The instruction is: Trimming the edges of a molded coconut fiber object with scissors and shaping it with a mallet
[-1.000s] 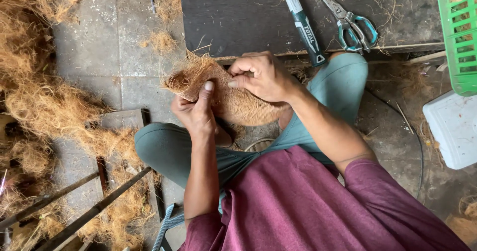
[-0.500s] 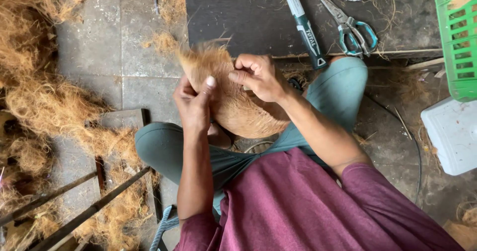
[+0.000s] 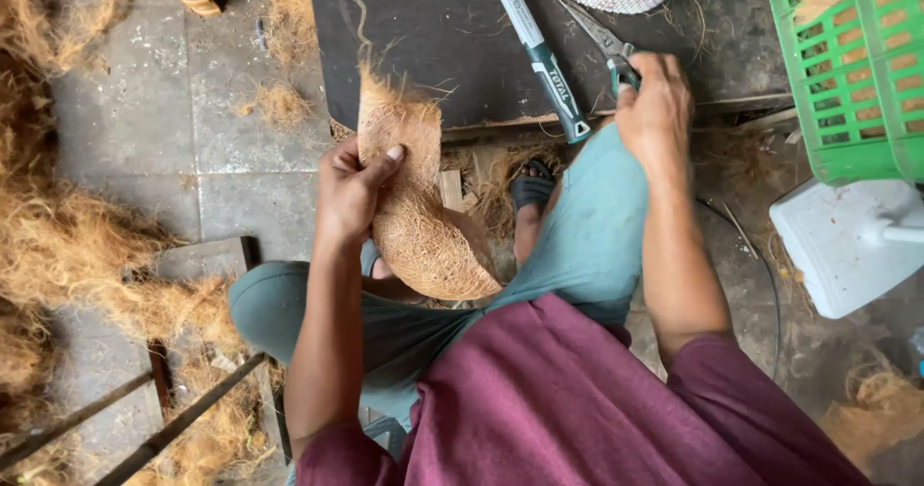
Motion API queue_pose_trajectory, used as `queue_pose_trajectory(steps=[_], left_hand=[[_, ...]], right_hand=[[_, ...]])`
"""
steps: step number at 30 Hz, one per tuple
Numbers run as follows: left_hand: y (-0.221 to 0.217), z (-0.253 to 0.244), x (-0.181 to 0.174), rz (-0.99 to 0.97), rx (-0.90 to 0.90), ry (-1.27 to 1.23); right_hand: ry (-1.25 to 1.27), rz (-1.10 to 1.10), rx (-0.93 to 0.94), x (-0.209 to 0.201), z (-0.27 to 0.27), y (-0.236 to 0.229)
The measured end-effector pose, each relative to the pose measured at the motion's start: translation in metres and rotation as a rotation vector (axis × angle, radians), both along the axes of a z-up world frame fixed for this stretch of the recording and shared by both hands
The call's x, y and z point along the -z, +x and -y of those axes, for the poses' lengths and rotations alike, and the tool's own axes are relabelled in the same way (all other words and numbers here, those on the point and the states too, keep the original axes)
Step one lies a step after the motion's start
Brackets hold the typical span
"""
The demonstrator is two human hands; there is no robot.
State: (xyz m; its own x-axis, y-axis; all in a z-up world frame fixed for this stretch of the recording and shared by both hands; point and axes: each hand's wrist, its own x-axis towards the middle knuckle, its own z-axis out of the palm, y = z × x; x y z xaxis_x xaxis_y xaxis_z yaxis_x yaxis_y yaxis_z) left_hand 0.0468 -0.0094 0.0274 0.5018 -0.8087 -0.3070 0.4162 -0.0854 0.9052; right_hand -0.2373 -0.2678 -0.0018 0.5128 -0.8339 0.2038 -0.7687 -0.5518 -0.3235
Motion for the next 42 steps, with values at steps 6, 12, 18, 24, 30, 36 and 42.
queue_pose_trajectory(steps=[6, 12, 18, 24, 30, 36, 42], left_hand=[[0.001, 0.007, 0.006, -0.105, 0.031, -0.006], [0.009, 0.006, 0.023, -0.177, -0.009, -0.022], [0.007, 0.013, 0.011, -0.075, -0.114, -0.059], [0.016, 0.006, 0.036, -0.113, -0.173, -0.065], [0.018, 0.005, 0.041, -0.122, -0.200, -0.096], [0.020, -0.002, 0.023, -0.115, -0.240, -0.086], [0.017, 0.001, 0.028, -0.090, -0.258, -0.124]], right_hand=[[-0.013, -0.073, 0.067, 0.007, 0.014, -0.005], [-0.003, -0.191, 0.009, 0.015, 0.040, -0.018], [0.160, -0.251, 0.080, -0.004, 0.026, -0.011], [0.374, 0.215, -0.061, -0.017, -0.051, 0.008], [1.074, 0.685, -0.275, 0.046, -0.115, 0.045], [1.149, 0.584, -0.366, 0.063, -0.133, 0.056], [0.935, 0.479, -0.461, 0.052, -0.132, 0.058]])
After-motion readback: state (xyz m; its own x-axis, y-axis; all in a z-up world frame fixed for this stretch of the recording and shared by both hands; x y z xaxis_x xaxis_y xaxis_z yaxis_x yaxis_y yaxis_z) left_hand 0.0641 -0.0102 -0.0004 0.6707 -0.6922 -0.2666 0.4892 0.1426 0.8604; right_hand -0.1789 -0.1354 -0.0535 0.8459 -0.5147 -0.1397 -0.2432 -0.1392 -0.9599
